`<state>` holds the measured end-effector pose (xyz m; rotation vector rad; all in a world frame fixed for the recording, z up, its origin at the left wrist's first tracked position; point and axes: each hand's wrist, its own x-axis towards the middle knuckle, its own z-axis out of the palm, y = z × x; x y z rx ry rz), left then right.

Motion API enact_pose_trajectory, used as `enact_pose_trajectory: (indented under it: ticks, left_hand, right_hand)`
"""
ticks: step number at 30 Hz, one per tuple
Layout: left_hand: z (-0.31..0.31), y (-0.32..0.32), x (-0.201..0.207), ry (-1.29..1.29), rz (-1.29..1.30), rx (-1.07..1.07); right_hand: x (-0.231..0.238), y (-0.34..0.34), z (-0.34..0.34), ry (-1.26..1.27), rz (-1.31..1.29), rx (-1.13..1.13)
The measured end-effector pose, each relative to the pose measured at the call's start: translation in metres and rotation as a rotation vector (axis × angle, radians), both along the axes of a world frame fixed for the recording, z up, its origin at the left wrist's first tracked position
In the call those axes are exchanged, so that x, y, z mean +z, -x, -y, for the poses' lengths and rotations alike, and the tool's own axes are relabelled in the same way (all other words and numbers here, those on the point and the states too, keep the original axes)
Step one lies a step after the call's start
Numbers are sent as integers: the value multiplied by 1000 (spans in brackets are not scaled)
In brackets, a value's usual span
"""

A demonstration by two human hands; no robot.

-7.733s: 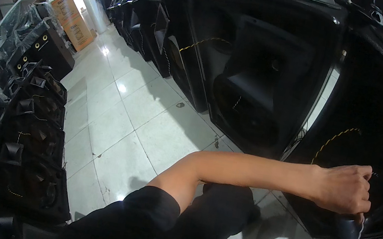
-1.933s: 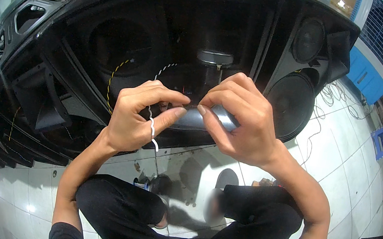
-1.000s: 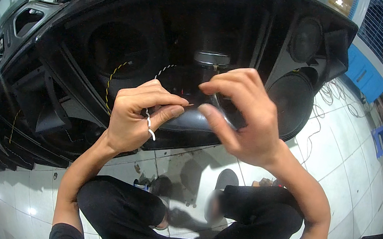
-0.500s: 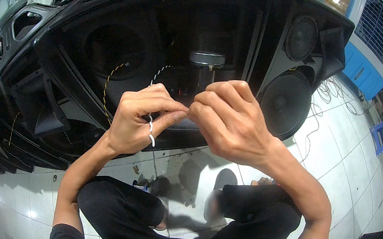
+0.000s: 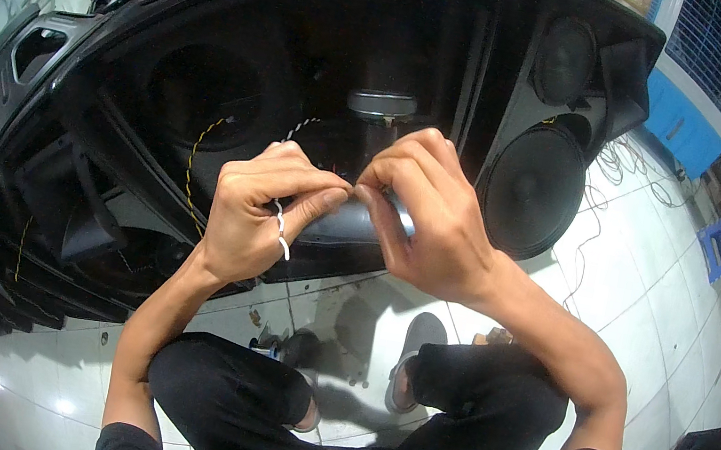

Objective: The person repairs a large black speaker by soldering red and black wires to its terminals, then places the speaker into a black enclosure and secures it with a zip tie.

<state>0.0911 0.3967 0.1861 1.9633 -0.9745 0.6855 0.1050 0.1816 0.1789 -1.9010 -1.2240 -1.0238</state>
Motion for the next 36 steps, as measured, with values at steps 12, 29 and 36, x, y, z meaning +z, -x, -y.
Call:
enact_pose_trajectory:
  ticks: [12,29,36]
  left_hand:
    - [12,-64,4,-270,196,229]
    - [17,-68,-5,-381,308,342]
    - [20,-70,-9,-357,344,369]
  right_hand:
    - [-25,-47,8,-274,-842,-46]
    - [-43,-63,-3,-334,-841,-74]
    - [-43,-60,-9,-365,-742,-172]
